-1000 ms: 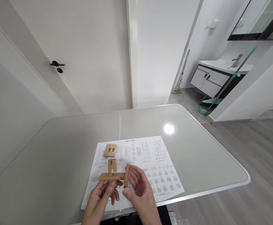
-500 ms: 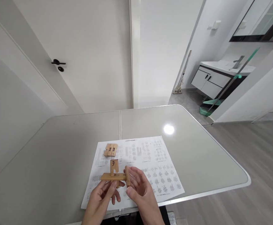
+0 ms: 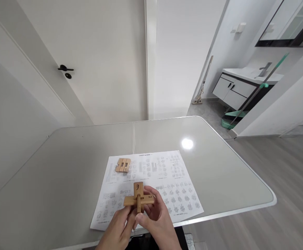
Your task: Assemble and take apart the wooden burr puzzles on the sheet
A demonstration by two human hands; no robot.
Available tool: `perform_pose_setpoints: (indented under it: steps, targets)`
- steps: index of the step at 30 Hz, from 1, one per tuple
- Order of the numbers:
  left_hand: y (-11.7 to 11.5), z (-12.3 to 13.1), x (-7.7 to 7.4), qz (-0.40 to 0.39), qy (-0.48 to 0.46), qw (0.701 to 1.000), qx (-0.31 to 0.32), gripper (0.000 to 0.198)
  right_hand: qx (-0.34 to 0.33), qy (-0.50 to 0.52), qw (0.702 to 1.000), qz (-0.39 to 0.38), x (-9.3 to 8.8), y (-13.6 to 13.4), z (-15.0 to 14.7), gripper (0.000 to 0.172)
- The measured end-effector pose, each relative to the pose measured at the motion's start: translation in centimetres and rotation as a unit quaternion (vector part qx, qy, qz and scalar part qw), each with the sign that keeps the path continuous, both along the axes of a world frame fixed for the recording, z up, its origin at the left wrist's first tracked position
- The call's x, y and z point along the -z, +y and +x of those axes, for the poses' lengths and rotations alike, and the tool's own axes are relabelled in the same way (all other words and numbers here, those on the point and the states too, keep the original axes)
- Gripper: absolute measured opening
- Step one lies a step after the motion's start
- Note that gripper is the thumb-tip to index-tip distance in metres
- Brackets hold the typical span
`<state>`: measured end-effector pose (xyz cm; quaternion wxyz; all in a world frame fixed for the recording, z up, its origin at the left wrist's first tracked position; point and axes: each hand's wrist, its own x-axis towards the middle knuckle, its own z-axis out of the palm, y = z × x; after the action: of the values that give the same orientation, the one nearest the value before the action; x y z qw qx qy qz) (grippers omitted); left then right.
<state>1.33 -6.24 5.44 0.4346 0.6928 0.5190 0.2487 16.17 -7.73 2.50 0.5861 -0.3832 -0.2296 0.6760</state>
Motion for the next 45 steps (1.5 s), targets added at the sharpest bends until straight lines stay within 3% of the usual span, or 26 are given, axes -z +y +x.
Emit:
perform_pose_setpoints:
  steps: [8,21,30,34,40,45]
  targets:
    - [-0.3,0.4,-0.3,-0.042,-0.012,0.999,0.004,0.033,-0.018,-0.002,1.0,0.017,0.4,0.2,0.6,0.077]
    - [-0.5,-0.1,1.0,-0.046,-0.012,0.999,-0.001,0.037,-0.031,-0.024,0.999,0.023,-0.3,0.7,1.1,0.071]
    - [-0.2,0.5,2.1,-0.094,-0.076,0.992,0.04,0.038,-0.002,-0.07,0.997,0.017,0.9,1.0,2.1,0.062]
    - [-0.2,-0.6,2.3,-0.066,-0.033,0.997,0.005,0.039,0.078,-0.164,0.983,0.004,1.3,2.4,5.0,0.061]
    - [0.5,-5.5,4.2,0.015,0.04,0.993,-0.107,0.04,0.114,-0.292,0.949,0.02,2.9,6.7,11.0,0.065]
    - [0.3,-7.7,5.5,0.03,0.053,0.986,-0.157,0.044,0.147,-0.379,0.914,0.004,4.4,9.9,13.3,0.074]
